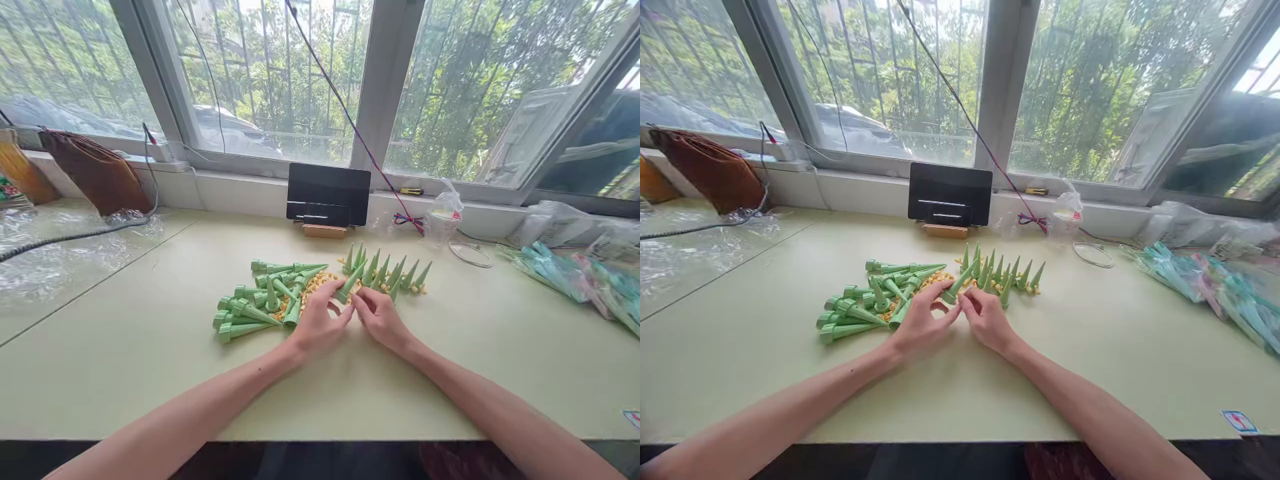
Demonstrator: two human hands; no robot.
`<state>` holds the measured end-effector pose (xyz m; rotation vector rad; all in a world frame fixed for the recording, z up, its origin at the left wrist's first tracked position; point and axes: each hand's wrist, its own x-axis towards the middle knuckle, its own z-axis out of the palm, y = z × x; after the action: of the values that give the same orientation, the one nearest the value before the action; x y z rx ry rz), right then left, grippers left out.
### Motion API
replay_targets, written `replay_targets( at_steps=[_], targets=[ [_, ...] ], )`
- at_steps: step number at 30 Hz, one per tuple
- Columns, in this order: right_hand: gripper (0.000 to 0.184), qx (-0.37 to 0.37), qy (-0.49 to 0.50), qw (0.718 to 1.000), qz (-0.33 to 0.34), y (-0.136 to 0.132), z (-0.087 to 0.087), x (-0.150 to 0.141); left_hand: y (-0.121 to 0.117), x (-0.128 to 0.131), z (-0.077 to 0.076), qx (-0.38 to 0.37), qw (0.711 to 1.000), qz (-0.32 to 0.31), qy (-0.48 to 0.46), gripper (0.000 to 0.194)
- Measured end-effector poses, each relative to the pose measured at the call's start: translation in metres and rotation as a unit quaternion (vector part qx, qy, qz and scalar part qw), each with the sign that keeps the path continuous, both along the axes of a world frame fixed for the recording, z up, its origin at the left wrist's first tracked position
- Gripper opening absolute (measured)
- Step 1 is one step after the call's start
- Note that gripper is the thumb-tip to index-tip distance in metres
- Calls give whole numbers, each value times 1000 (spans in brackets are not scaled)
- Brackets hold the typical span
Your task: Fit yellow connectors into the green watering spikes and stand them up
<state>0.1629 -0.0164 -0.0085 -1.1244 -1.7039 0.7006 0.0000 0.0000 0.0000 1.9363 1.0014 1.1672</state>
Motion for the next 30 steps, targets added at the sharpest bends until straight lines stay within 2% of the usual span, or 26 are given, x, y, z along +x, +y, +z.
replay_targets(
  at_steps=[5,18,24,30],
  targets=[
    [33,-4,12,1000,-2,0,0,3,-2,0,7,-21,999,-11,-23,39],
    [34,-23,31,999,17,-2,2,4,6,-3,5,-31,993,-54,-103,29],
    [34,-17,28,999,9,-1,1,5,9,-4,1,-28,996,-7,-86,28],
    [32,17,12,1000,-9,0,1,5,2,-3,7,-31,998,10,-62,27]
  ],
)
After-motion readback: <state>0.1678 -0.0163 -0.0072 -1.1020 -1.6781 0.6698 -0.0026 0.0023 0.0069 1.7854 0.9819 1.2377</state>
